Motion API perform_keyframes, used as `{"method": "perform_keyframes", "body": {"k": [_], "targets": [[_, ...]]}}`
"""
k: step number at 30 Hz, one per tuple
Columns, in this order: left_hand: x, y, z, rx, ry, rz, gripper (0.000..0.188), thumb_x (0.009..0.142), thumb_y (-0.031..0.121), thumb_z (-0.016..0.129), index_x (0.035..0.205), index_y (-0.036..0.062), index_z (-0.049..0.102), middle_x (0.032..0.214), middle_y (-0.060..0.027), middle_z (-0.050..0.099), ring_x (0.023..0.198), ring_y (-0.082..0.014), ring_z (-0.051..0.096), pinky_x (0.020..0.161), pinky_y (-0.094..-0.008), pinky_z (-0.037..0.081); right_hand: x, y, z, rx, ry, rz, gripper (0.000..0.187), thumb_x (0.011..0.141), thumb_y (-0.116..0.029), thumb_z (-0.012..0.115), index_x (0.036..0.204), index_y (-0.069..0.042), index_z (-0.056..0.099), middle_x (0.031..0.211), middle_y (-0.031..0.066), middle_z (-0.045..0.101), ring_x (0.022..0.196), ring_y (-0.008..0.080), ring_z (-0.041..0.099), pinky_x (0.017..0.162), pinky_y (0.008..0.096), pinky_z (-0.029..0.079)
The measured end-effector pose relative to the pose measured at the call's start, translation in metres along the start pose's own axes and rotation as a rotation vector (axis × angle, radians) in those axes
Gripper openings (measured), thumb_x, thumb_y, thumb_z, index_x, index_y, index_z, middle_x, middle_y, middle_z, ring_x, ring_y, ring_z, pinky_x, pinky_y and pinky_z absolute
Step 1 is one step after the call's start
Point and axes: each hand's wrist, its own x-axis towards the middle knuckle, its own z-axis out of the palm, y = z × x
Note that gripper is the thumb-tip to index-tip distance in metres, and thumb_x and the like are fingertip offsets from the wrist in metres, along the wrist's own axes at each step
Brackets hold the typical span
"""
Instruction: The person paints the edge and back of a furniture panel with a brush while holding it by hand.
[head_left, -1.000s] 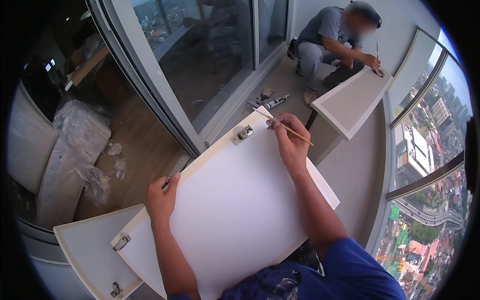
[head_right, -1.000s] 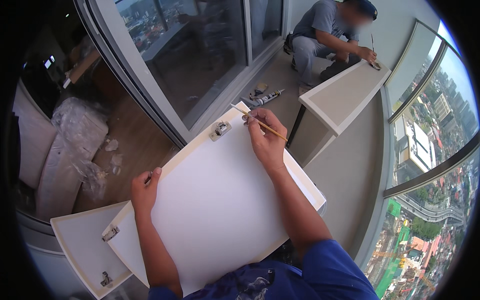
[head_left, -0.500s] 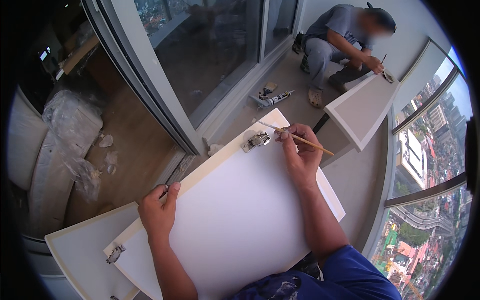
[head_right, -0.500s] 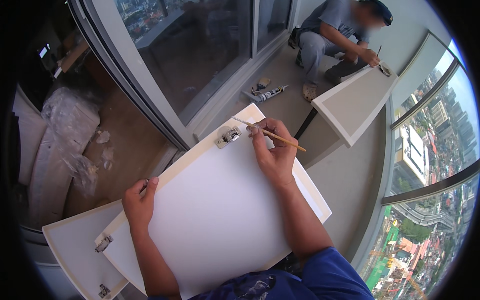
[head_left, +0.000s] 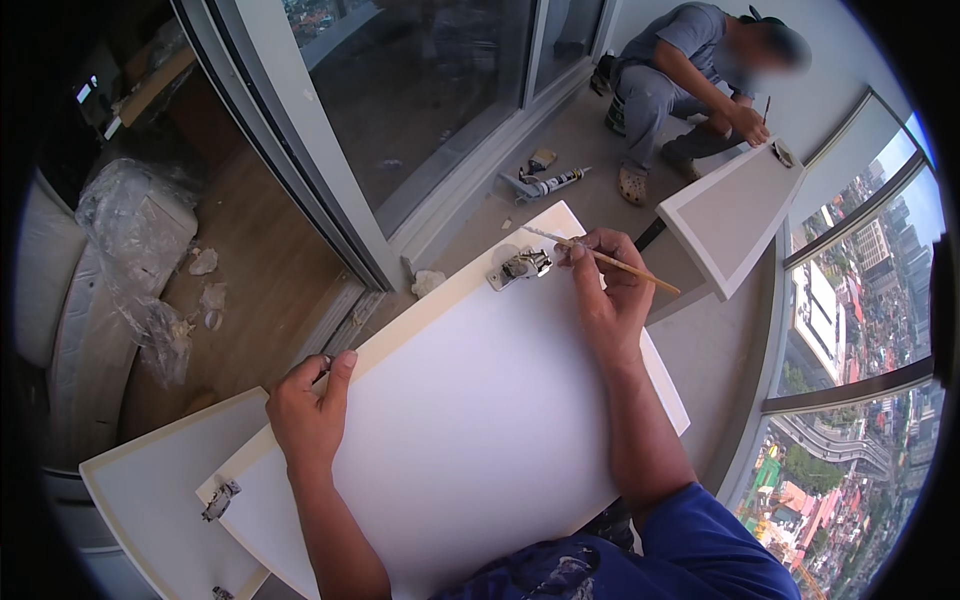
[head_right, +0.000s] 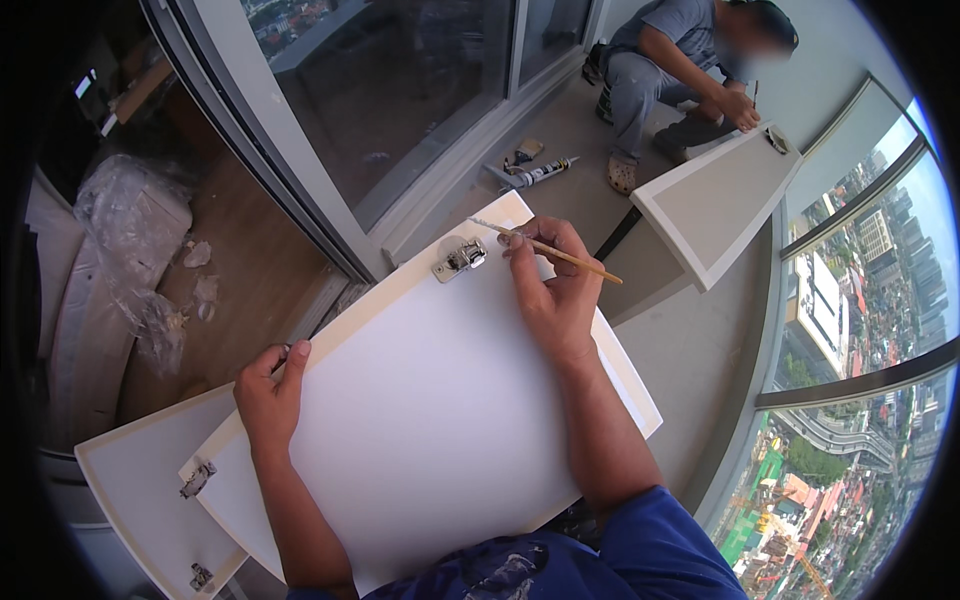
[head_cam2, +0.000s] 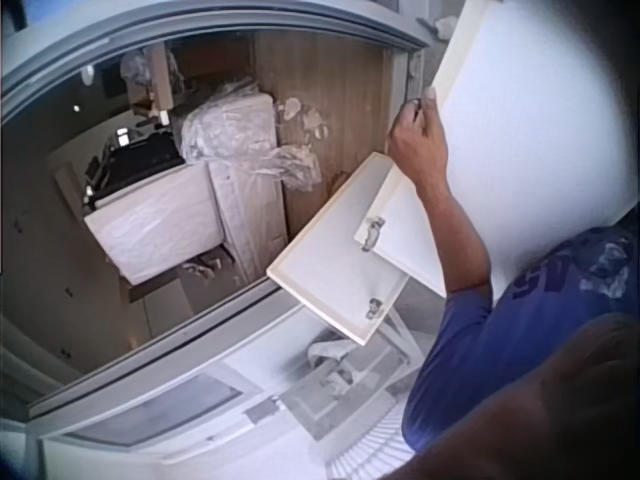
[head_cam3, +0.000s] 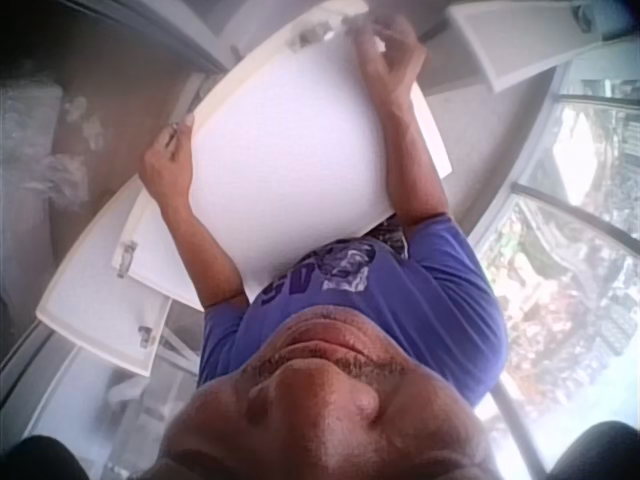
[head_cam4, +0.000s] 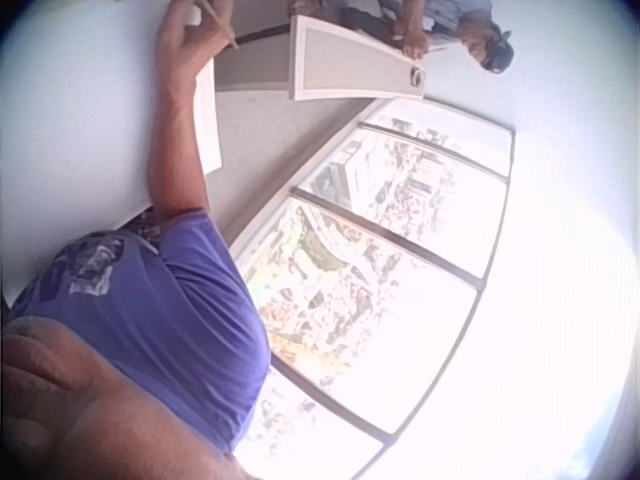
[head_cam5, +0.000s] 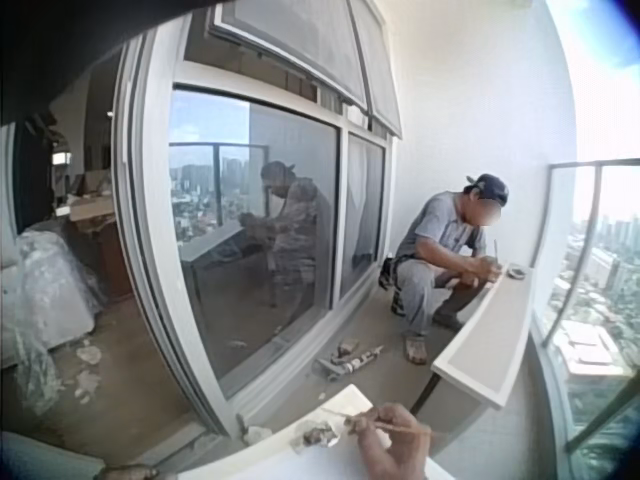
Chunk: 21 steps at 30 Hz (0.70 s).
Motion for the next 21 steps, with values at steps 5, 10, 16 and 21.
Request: {"method": "perform_keyframes", "body": {"k": [5, 10, 16, 21], "targets": [[-0.0004, 0.0008, 0.0009, -0.006, -0.004, 0.000, 0.054, 0.097, 0.051, 0.077, 0.092, -0.0030, 0.077, 0.081, -0.0203, 0.075, 0.073, -0.0383, 0.071, 0.071, -0.0457, 0.054, 0.0011, -0.0008, -0.0014, -0.008, -0.019, 0.016, 0.013, 0.102, -0.005, 0.070, 0.109, 0.005, 0.066, 0.097, 0.0107, 0.075, 0.093, 0.0154, 0.073, 0.087, 0.0307, 0.058], [-0.0007, -0.0001, 0.0018, -0.012, 0.008, 0.007, 0.054, 0.097, 0.051, 0.078, 0.093, -0.0034, 0.078, 0.081, -0.0204, 0.075, 0.074, -0.0387, 0.071, 0.071, -0.0457, 0.054, 0.0013, 0.0030, -0.0016, -0.021, -0.025, -0.004, 0.014, 0.102, -0.006, 0.071, 0.109, 0.004, 0.066, 0.098, 0.0110, 0.075, 0.094, 0.0156, 0.073, 0.087, 0.0304, 0.058], [-0.0001, -0.0018, 0.0025, -0.004, 0.008, 0.015, 0.053, 0.097, 0.049, 0.078, 0.093, -0.0032, 0.078, 0.081, -0.0206, 0.075, 0.074, -0.0388, 0.071, 0.071, -0.0456, 0.054, 0.0043, 0.0031, -0.0007, 0.007, 0.049, 0.006, 0.012, 0.102, -0.005, 0.071, 0.108, 0.004, 0.066, 0.098, 0.0104, 0.076, 0.094, 0.0146, 0.074, 0.087, 0.0299, 0.058], [0.0002, 0.0002, 0.0012, -0.008, 0.003, 0.017, 0.052, 0.097, 0.048, 0.079, 0.091, -0.0032, 0.078, 0.080, -0.0203, 0.074, 0.072, -0.0382, 0.070, 0.070, -0.0456, 0.053, 0.0036, 0.0057, -0.0042, -0.084, -0.029, -0.048, 0.012, 0.102, -0.005, 0.070, 0.108, 0.004, 0.066, 0.096, 0.0097, 0.077, 0.094, 0.0146, 0.074, 0.087, 0.0300, 0.058]]}}
